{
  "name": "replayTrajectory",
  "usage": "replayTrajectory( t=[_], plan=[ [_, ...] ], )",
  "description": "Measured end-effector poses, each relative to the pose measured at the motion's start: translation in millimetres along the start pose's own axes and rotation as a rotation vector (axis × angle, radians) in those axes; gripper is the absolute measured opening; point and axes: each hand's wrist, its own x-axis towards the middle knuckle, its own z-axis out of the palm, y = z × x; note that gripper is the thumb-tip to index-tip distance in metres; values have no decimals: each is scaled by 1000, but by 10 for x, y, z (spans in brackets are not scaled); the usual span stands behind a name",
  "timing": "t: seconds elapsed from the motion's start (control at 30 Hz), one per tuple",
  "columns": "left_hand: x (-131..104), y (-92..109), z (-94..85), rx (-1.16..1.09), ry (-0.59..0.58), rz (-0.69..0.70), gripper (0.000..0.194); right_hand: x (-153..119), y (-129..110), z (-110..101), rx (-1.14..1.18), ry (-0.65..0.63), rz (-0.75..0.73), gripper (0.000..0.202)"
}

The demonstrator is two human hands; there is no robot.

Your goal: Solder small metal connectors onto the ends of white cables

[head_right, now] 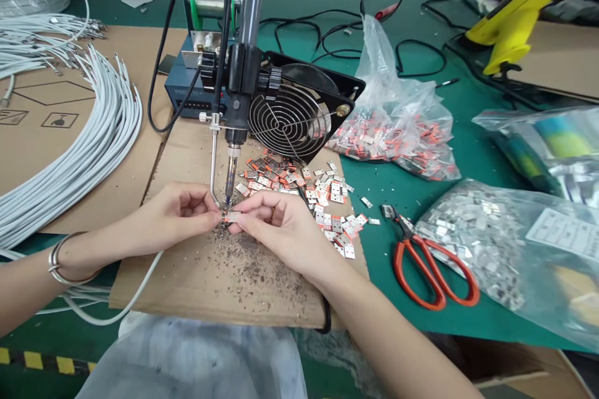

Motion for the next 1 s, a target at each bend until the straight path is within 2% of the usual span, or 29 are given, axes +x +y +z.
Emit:
replayTrajectory(
  t=[0.33,1.0],
  plan=[
    [-16,-11,-11,54,8,20,12,-5,-7,-2,-21,-9,-9,15],
    [-41,4,4,15,17,-1,9,-23,-2,-2,-3,-13,-2,15]
  ],
)
